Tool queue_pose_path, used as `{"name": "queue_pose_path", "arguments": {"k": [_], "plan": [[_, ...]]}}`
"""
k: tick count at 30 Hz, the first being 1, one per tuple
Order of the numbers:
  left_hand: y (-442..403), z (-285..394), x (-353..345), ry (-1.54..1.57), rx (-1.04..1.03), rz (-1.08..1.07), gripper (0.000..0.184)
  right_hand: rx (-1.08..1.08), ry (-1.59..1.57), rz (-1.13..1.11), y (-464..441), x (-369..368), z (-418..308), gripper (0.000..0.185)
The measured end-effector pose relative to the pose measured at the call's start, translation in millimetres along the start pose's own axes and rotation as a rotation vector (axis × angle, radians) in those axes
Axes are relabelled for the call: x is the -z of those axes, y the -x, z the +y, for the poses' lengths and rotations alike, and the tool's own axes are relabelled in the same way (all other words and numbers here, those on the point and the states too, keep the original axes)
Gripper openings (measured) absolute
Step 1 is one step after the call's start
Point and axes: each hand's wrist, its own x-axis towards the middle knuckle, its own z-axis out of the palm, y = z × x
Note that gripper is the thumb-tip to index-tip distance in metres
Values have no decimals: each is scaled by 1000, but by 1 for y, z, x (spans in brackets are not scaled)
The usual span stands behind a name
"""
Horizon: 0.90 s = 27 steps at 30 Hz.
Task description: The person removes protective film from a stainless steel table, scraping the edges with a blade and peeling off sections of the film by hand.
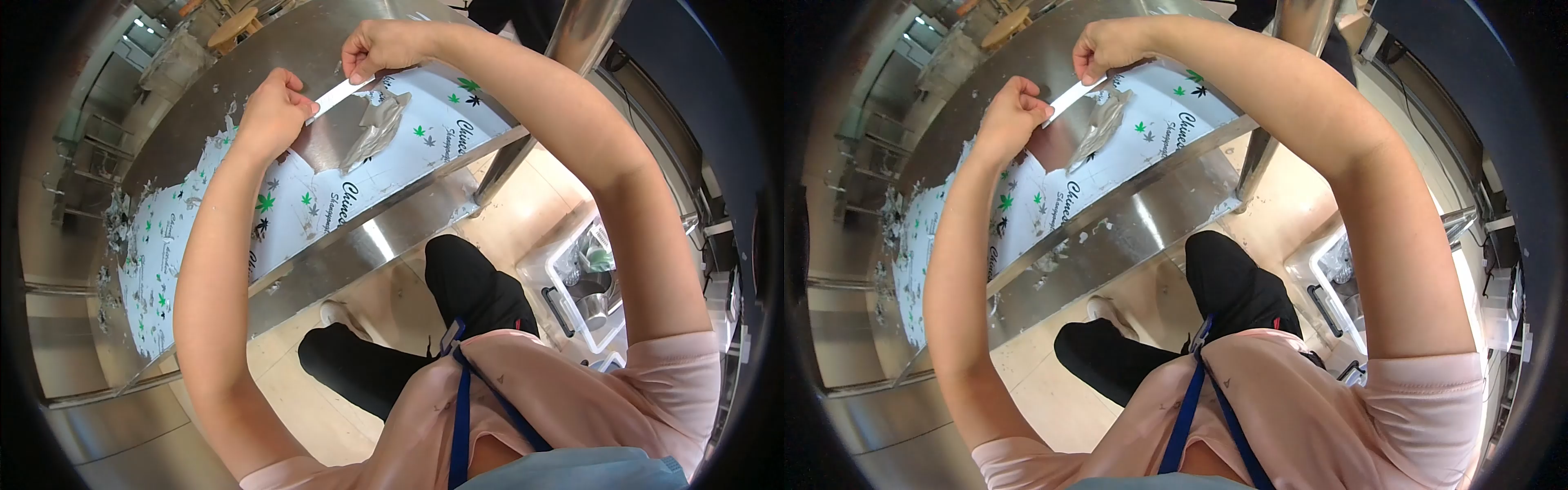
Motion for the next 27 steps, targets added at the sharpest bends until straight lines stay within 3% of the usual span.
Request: {"name": "queue_pose_path", "arguments": {"k": [8,27], "plan": [[-1,14,8,-4,91,-112,31,-71,150,-43,0,1,-9,11],[9,30,4,33,164,-181,33,-5,221,-57,8,1,-7,11]]}}
